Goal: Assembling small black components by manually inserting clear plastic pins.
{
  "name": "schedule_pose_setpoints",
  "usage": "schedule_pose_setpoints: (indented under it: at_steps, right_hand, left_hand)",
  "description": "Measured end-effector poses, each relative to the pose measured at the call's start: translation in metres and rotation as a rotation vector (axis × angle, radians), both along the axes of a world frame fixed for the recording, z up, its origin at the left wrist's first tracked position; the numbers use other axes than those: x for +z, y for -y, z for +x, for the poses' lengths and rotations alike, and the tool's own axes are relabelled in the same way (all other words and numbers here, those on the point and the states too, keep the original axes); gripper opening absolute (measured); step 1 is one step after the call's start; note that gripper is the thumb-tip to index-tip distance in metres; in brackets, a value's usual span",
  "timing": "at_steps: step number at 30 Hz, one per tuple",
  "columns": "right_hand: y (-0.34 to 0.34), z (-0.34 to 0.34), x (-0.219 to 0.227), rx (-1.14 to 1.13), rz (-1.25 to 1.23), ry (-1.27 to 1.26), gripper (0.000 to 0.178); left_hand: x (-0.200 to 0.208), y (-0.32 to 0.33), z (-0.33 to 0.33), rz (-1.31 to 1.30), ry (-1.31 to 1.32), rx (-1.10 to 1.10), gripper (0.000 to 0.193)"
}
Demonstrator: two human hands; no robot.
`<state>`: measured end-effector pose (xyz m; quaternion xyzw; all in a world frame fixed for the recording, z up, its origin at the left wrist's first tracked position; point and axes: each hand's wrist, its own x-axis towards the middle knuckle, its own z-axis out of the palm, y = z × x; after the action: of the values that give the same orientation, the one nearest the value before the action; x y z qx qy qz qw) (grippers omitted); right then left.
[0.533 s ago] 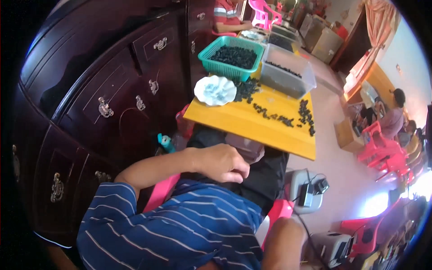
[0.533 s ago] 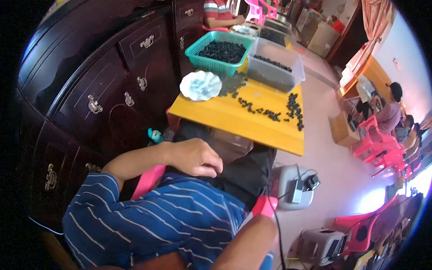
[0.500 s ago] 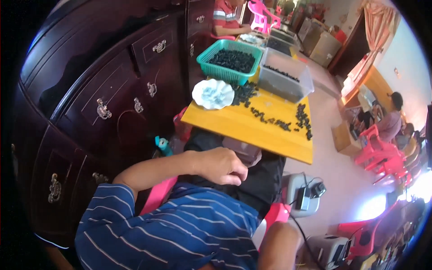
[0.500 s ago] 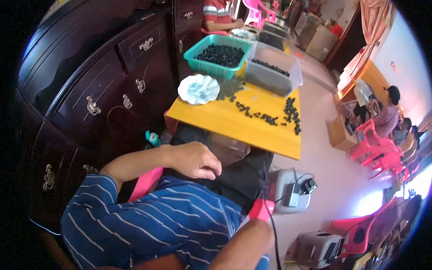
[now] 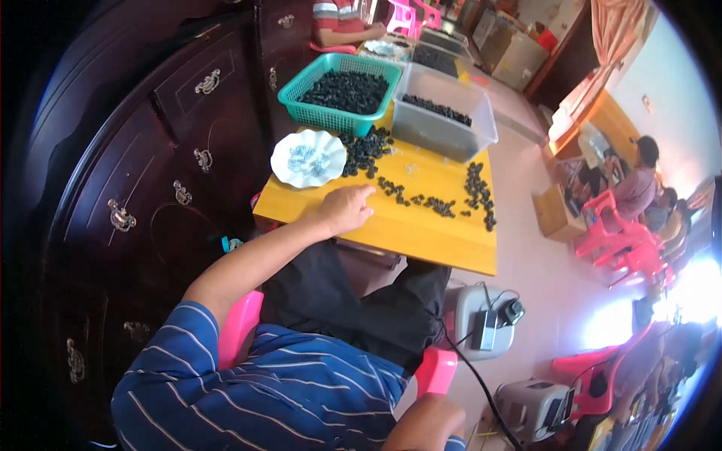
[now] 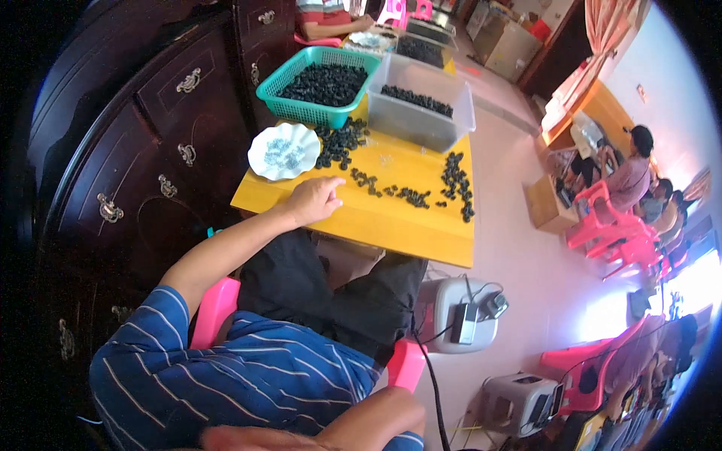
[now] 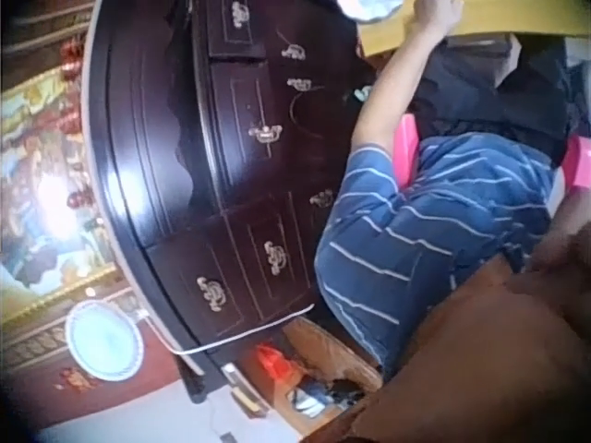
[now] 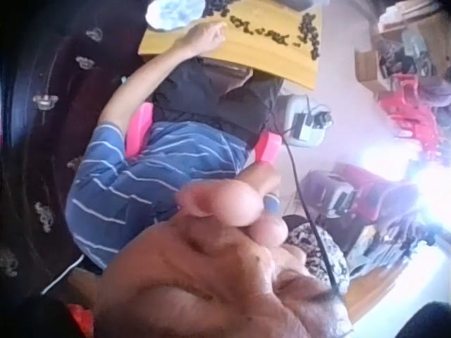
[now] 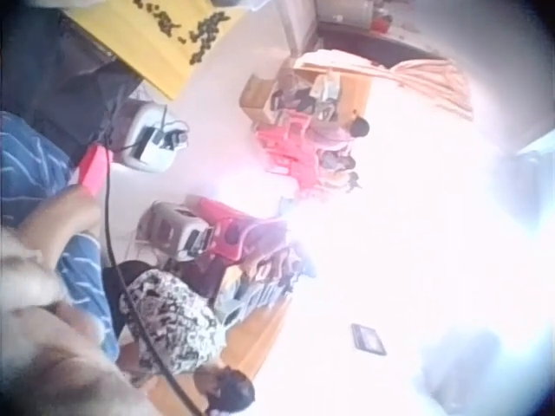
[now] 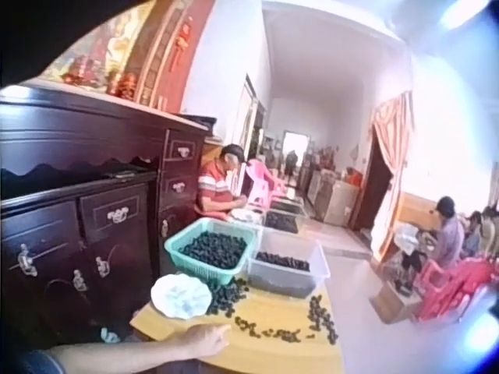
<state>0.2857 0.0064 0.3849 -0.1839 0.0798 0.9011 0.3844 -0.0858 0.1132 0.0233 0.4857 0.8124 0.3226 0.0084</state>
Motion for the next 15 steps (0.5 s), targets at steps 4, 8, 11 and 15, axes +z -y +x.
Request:
schedule_pose_setpoints:
  at_steps: [4,8,11,15]
  right_hand:
    - [-0.016,-0.021,-0.017,0.009,-0.268,-0.177,0.048]
    - [-0.022,-0.044,-0.039,-0.039,-0.495,-0.376,0.061]
    - [-0.022,-0.052,-0.049,-0.063,-0.616,-0.551,0.072]
    - [-0.017,-0.050,-0.055,0.024,-0.789,-0.795,0.085]
  left_hand:
    - [-0.001,-0.018,-0.013,-0.076,0.042,0.025,0.050]
    - [0.003,-0.024,-0.022,-0.139,0.000,0.033,0.056]
    - [-0.005,-0.026,-0.033,-0.129,-0.095,0.038,0.058]
    - [-0.001,-0.019,-0.031,-0.113,-0.120,0.087,0.057]
